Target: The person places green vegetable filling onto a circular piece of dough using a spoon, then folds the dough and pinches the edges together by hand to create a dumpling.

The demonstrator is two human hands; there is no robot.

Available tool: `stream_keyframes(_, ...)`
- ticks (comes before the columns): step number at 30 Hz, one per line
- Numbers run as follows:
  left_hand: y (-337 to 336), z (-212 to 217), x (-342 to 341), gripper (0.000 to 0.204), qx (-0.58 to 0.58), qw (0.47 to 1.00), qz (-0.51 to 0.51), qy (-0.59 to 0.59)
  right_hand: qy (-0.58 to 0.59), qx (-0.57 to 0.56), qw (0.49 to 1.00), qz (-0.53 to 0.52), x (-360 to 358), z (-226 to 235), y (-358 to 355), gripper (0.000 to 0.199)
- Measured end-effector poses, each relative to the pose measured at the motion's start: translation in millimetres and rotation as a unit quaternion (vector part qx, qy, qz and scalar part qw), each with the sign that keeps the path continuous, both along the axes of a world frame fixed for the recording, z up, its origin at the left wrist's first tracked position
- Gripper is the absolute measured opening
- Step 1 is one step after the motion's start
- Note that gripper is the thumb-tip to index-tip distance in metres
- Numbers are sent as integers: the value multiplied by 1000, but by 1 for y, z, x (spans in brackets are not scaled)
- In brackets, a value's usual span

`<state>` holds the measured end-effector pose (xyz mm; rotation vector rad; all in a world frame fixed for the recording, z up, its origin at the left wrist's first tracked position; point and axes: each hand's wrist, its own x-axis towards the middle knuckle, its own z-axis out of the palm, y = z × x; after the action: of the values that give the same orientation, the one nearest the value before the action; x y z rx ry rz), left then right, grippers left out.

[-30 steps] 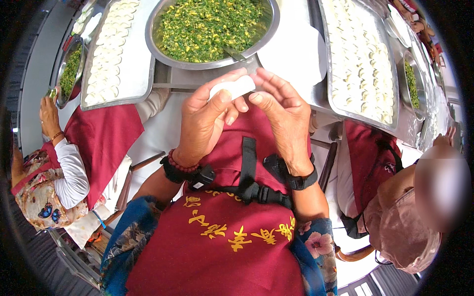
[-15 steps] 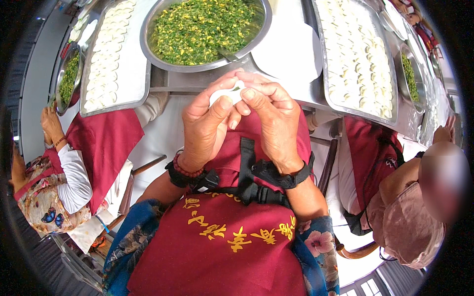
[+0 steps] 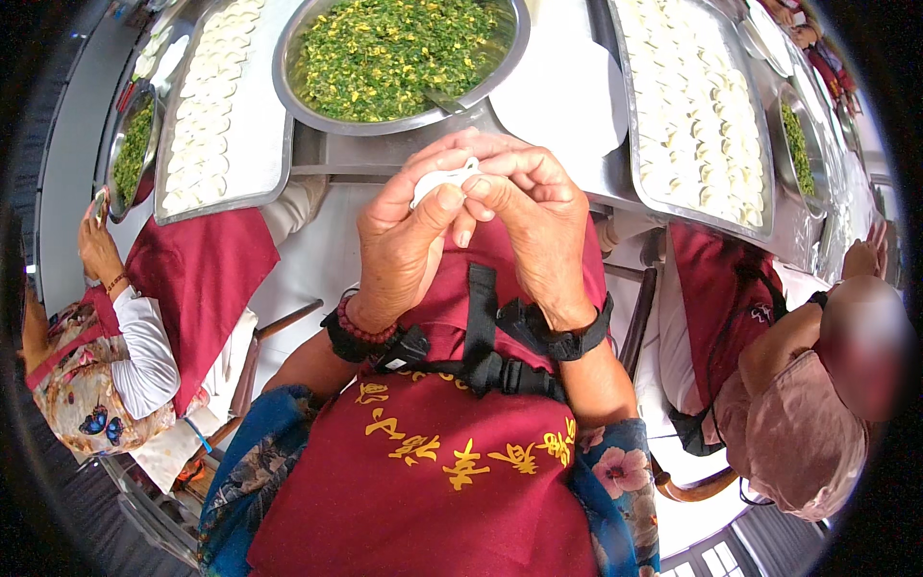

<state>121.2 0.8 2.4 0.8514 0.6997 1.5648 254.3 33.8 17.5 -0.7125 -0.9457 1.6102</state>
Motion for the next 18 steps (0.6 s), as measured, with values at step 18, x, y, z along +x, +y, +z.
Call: stream_keyframes(18,-3,6,-9,49,-28,995,-88,27,-104,50,993,-6,7,-1,-1,20)
